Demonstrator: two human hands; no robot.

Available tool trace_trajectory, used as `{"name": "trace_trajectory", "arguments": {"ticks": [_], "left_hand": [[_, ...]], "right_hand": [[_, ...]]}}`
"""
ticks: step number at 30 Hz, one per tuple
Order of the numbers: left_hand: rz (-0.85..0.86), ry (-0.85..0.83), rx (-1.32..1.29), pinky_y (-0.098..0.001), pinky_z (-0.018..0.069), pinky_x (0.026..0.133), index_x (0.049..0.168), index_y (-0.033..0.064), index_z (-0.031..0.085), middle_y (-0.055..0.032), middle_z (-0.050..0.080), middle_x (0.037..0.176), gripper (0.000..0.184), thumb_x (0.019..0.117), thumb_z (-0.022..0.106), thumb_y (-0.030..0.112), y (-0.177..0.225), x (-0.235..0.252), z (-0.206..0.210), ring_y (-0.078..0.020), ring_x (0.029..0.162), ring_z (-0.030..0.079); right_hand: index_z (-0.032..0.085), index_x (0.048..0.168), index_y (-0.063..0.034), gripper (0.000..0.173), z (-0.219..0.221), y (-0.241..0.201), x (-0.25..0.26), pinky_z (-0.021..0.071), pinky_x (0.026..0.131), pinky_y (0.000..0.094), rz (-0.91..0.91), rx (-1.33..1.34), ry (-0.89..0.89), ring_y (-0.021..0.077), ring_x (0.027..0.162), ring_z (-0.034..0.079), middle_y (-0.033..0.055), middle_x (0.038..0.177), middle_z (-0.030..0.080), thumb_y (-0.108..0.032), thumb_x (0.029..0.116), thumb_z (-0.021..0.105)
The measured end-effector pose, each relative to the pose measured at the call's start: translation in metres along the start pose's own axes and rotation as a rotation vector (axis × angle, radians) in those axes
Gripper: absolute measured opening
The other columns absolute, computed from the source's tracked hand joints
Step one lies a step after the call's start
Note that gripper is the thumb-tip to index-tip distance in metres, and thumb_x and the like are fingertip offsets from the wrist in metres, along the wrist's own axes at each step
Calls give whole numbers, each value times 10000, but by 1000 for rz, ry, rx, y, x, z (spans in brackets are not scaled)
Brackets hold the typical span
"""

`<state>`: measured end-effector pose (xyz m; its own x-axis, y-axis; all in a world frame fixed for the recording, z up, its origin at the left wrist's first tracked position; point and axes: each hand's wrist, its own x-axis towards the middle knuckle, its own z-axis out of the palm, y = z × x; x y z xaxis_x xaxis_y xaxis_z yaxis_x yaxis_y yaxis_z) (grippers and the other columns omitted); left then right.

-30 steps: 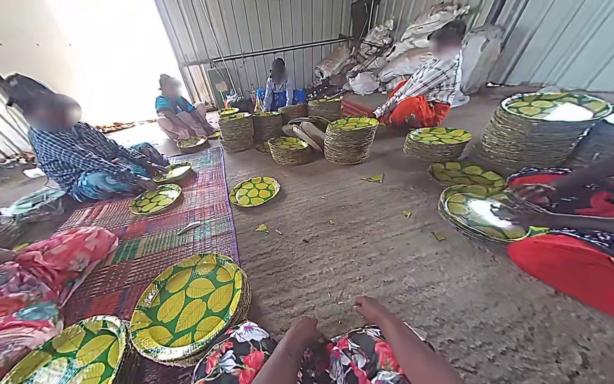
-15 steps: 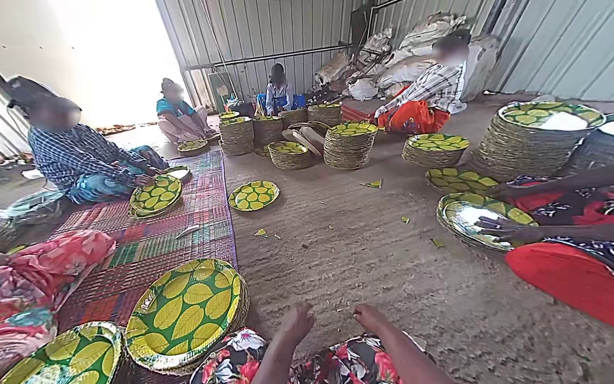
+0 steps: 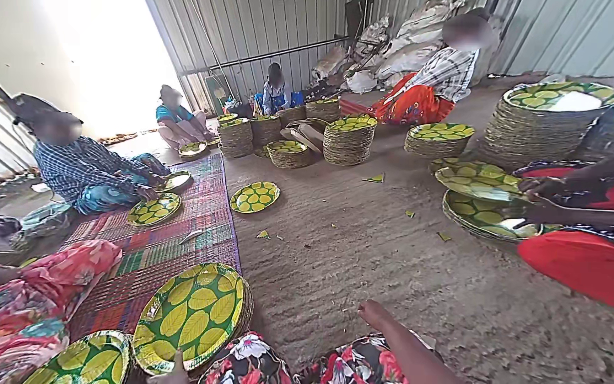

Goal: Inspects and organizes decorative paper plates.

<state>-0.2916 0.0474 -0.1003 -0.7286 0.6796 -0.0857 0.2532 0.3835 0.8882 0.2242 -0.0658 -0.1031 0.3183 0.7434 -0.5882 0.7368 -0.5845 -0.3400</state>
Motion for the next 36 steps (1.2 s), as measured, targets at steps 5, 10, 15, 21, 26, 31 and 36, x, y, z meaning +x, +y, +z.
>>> {"name": "trace_trajectory", "arguments": {"ticks": [5, 10, 15, 21, 26, 31, 36], "left_hand": [[-196, -3, -245, -541, 356, 1176, 1569, -78, 224, -347, 348, 1567, 845, 952, 741, 182, -25, 11, 15, -436, 1455, 385], [-162, 47, 189, -640, 317, 1156, 1535, 4, 415, -324, 325, 1593, 770, 948, 739, 383, 2, 2, 2, -504, 1485, 300], [-66, 55, -108, -527, 307, 1203, 1546, -82, 283, -342, 370, 1559, 760, 981, 708, 197, 23, -1, 1, -429, 1476, 367], [-277, -55, -778, -523, 482, 1011, 1505, -24, 358, -256, 494, 1444, 569, 1017, 602, 135, 44, -13, 0, -329, 1241, 544], [-453, -323, -777, -550, 517, 929, 1445, 96, 468, -185, 576, 1363, 460, 1060, 496, 347, 53, -25, -4, -304, 1183, 598], [-410, -351, -800, -515, 543, 879, 1378, 89, 455, -173, 565, 1263, 367, 1037, 466, 226, 58, -36, -7, -296, 1102, 603], [-239, -411, -811, -471, 548, 867, 1375, 102, 427, -127, 554, 1218, 367, 1032, 447, 230, 65, -51, -10, -246, 1066, 596]], "right_hand": [[633, 1339, -3, 351, 1, 4, -1, 423, 1114, 571, -31, -15, 8, 393, 1344, 558, 245, 1397, 609, -207, 1088, 498], [636, 1341, -9, 348, 1, 3, 0, 421, 1120, 566, -25, -33, 10, 394, 1347, 557, 250, 1395, 611, -209, 1093, 494], [661, 1313, -17, 334, 3, 5, 6, 438, 1094, 580, -8, -21, 35, 406, 1317, 575, 251, 1377, 619, -204, 1084, 506], [663, 1316, -15, 331, 3, 5, 6, 430, 1098, 590, -11, -5, 36, 416, 1313, 576, 261, 1376, 617, -192, 1082, 508], [659, 1311, -3, 330, -2, 2, -1, 437, 1093, 577, -21, 8, 45, 411, 1308, 579, 261, 1367, 620, -183, 1079, 507], [624, 1340, 26, 373, 0, -2, -10, 414, 1120, 578, -38, 42, 9, 412, 1344, 552, 273, 1389, 603, -210, 1093, 475], [618, 1368, 5, 387, -1, -7, -21, 408, 1122, 616, -38, 85, 17, 412, 1385, 518, 250, 1453, 567, -218, 1077, 493]]}}
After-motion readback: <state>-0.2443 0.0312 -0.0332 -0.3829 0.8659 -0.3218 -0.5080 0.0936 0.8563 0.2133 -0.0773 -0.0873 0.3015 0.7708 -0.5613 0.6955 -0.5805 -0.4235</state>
